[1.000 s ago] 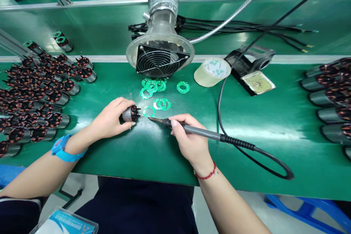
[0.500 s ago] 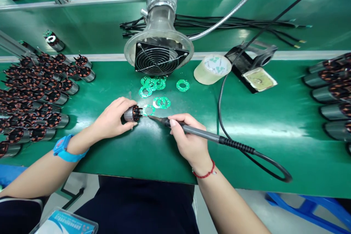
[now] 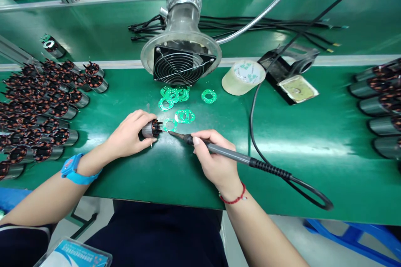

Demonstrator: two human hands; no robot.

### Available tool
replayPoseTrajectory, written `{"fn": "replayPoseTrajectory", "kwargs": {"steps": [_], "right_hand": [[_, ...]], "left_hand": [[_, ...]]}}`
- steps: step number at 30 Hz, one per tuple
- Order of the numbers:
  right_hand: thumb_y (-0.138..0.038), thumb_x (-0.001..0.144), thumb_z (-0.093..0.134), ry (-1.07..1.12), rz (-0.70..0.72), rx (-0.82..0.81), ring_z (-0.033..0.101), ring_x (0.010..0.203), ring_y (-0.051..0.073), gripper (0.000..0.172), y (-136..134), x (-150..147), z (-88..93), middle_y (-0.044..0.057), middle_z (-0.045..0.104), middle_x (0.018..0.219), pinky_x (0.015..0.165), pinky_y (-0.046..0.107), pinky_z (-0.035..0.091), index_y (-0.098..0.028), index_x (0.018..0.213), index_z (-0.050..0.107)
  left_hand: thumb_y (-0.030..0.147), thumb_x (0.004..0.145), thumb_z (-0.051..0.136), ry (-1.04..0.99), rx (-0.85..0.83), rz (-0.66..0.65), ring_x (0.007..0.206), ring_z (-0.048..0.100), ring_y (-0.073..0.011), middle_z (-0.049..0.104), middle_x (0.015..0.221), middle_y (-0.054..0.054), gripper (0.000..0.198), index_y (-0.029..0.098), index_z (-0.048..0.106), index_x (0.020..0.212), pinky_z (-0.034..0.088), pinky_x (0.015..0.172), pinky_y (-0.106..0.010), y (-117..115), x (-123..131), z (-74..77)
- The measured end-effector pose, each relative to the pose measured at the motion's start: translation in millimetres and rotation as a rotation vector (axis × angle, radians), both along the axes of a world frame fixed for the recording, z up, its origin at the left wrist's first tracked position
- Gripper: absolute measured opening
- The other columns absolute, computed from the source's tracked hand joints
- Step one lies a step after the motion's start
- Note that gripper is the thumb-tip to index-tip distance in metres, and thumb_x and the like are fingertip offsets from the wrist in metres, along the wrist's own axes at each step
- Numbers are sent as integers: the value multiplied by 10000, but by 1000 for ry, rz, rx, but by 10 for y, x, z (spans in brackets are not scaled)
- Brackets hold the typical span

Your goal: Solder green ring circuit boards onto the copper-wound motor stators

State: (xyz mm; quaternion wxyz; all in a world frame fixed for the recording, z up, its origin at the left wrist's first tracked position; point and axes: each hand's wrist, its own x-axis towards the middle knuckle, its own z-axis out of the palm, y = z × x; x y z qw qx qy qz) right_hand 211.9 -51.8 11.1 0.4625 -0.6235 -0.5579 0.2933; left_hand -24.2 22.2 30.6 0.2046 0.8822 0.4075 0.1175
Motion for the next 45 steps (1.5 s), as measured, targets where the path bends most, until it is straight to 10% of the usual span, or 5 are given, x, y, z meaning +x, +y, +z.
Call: {"fn": "replayPoseTrajectory", "kwargs": {"steps": [16, 25, 31, 37, 45], "right_hand": [[-301, 869, 652, -287, 7, 305, 704, 828, 225, 252, -42, -31, -8, 70, 737, 958, 743, 378, 574, -255, 1116, 650], [-303, 964, 468, -234, 245, -21, 739, 791, 177, 231, -59, -35, 120, 20, 752, 904, 703, 312, 588, -272, 1186, 525], [-335, 893, 560, -218, 207, -106, 705, 726, 204, 279, 57, -254, 129, 20, 704, 831, 663, 338, 554, -254, 1152, 496], [-344, 888, 607, 273, -5, 96, 715, 827, 170, 287, 155, -530, 41, -2, 693, 869, 775, 328, 566, -280, 1130, 467], [-395, 890, 610, 129, 284, 92, 665, 782, 174, 426, 149, -538, -50, 17, 663, 916, 695, 348, 560, -276, 1250, 416]], "left_hand": [[235, 806, 609, 83, 12, -11, 1023, 529, -273, 586, 1113, -127, 402, 142, 548, 1192, 452, 889, -421, -16, 23, 37], [297, 808, 621, 98, 19, 60, 1021, 540, -299, 602, 1080, -130, 401, 133, 561, 1169, 446, 895, -453, -39, 55, 29], [354, 779, 662, -195, -281, 257, 1039, 585, -263, 627, 1129, -91, 441, 162, 526, 1152, 474, 920, -425, -106, 44, 131], [267, 777, 670, -248, -318, 36, 1172, 547, -283, 578, 1292, -127, 547, 174, 461, 1275, 435, 1002, -443, -104, -7, 60], [339, 767, 736, -97, -207, -81, 1171, 502, -303, 616, 1199, -128, 547, 174, 525, 1244, 370, 1008, -471, -25, -55, -6]]}}
